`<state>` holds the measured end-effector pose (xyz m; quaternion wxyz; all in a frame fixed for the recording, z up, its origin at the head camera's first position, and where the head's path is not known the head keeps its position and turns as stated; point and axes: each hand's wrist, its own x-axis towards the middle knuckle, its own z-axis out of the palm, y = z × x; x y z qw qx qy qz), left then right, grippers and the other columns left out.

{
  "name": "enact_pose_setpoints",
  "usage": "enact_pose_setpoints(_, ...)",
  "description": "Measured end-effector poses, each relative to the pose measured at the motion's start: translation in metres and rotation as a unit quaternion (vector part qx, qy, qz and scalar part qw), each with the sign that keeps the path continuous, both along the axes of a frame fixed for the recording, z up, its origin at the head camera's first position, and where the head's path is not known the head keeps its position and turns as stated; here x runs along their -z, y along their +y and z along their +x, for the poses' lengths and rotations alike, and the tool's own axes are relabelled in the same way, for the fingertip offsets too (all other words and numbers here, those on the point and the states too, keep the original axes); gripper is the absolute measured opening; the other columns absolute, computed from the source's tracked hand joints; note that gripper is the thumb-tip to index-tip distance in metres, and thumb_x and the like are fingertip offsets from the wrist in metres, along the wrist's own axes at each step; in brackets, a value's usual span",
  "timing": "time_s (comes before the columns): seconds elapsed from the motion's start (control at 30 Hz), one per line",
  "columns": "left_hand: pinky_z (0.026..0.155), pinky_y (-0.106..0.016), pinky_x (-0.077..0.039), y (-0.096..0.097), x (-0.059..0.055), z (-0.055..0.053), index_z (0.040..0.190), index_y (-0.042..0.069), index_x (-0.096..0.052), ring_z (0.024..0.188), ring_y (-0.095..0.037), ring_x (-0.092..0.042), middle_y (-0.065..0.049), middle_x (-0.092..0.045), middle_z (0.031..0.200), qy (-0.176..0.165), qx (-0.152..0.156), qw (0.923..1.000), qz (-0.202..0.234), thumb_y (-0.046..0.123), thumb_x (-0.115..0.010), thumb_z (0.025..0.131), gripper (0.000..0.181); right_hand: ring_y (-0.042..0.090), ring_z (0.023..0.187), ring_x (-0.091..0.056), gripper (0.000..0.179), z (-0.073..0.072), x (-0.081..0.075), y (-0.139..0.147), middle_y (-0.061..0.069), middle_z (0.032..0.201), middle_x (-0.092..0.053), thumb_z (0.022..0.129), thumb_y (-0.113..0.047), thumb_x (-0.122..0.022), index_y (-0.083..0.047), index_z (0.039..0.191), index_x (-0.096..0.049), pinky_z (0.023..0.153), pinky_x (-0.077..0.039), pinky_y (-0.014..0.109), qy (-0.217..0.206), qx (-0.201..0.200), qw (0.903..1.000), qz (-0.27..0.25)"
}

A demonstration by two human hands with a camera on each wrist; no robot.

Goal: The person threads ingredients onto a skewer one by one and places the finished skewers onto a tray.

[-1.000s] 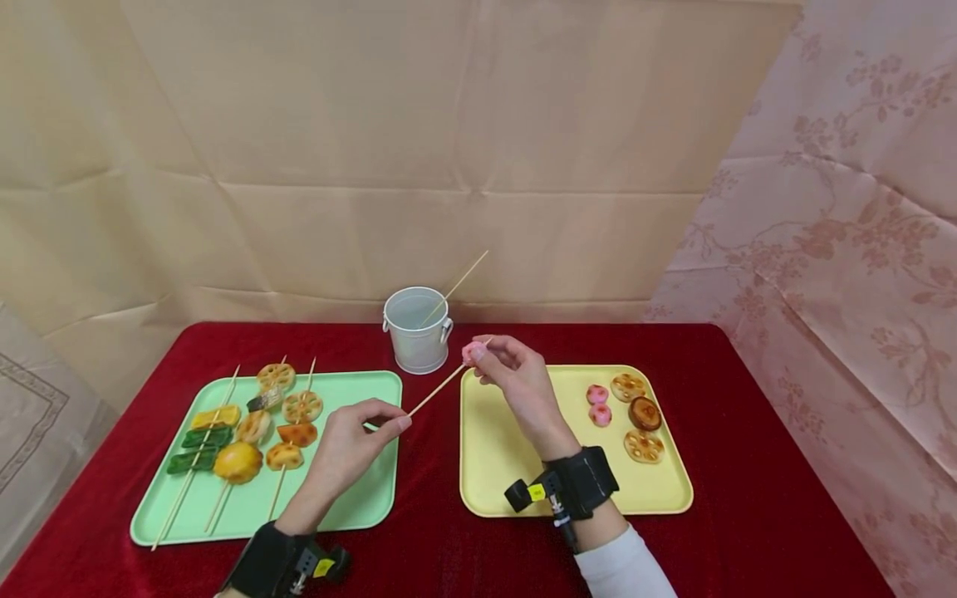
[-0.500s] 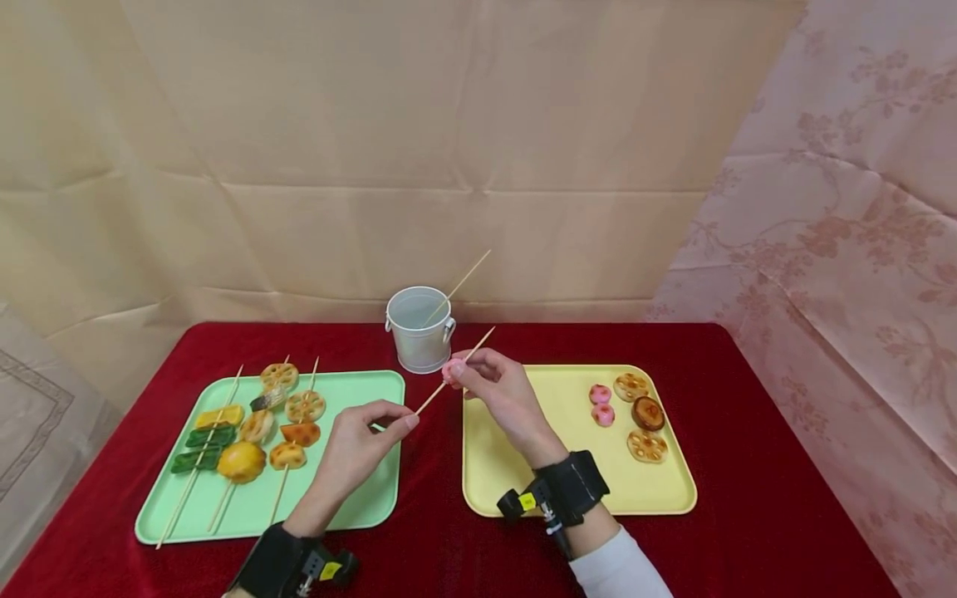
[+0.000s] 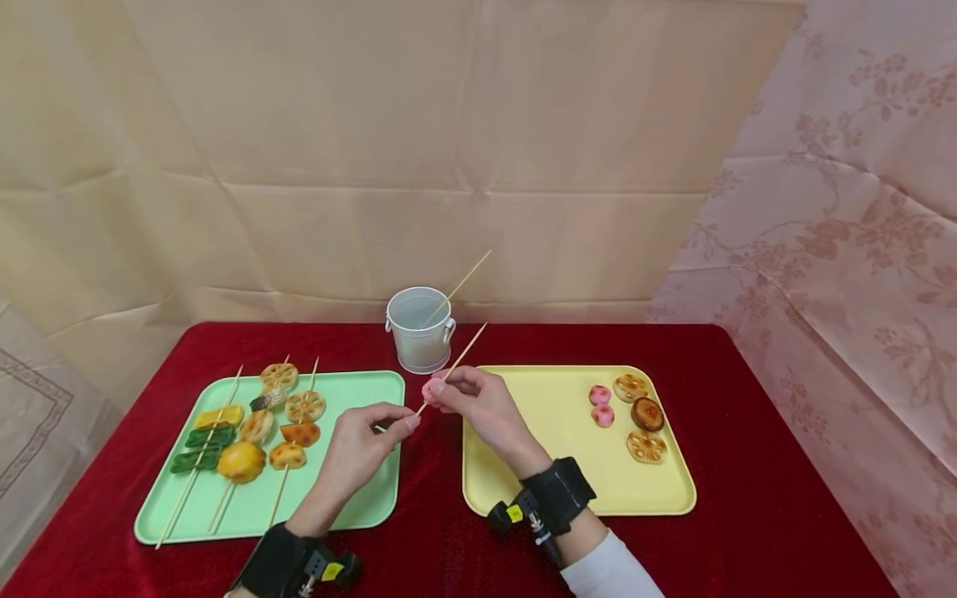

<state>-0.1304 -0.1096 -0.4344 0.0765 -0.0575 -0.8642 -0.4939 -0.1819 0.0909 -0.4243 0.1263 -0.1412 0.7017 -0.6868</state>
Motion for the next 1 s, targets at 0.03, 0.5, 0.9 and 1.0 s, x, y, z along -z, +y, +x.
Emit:
enact_pose_setpoints(0.03, 0.068, -0.029, -0.054, -0.0002, 0.0002, -0.0003, 0.098, 0.008, -0.082, 0.078, -0.013, -0.066, 0.002, -0.076, 0.083, 0.001, 0.0, 1.0, 0.001, 0.015, -0.08, 0.092, 0.009, 0.028, 0.103, -0.072, 0.032, 0.0008, 0.0003, -0.0005, 0.012, 0.111, -0.075, 0.099, -0.023, -0.072, 0.001, 0.121, -0.069, 0.093, -0.057, 0.035, 0.0, -0.002, 1.0, 0.007)
enact_pose_setpoints(0.5, 0.066, -0.028, -0.053, -0.0002, 0.0028, -0.0006, 0.099, 0.007, -0.083, 0.077, -0.013, -0.066, 0.0, -0.077, 0.084, 0.01, -0.004, 0.9998, 0.018, 0.014, -0.079, 0.092, 0.01, 0.025, 0.104, -0.072, 0.034, 0.0049, 0.0047, -0.0077, 0.011, 0.114, -0.075, 0.099, -0.023, -0.072, 0.001, 0.124, -0.068, 0.094, -0.057, 0.033, -0.002, -0.035, 0.9992, 0.02)
enact_pose_setpoints(0.9, 0.068, -0.029, -0.054, -0.0013, 0.0004, -0.0007, 0.098, 0.009, -0.082, 0.077, -0.012, -0.066, 0.003, -0.076, 0.083, -0.017, -0.003, 0.9998, 0.006, 0.019, -0.078, 0.093, 0.011, 0.026, 0.104, -0.072, 0.031, 0.0055, 0.0053, -0.0077, 0.011, 0.112, -0.075, 0.1, -0.022, -0.071, -0.001, 0.122, -0.069, 0.094, -0.057, 0.034, 0.005, -0.02, 0.9995, 0.023)
enact_pose_setpoints(1.0, 0.066, -0.028, -0.053, -0.0008, 0.0008, 0.0001, 0.096, 0.008, -0.082, 0.076, -0.012, -0.066, 0.003, -0.076, 0.082, -0.005, -0.011, 0.9999, 0.006, 0.016, -0.079, 0.092, 0.01, 0.025, 0.104, -0.072, 0.032, 0.0062, 0.0053, -0.0093, 0.01, 0.112, -0.075, 0.099, -0.024, -0.072, -0.001, 0.121, -0.07, 0.094, -0.057, 0.034, 0.006, -0.028, 0.9991, 0.03)
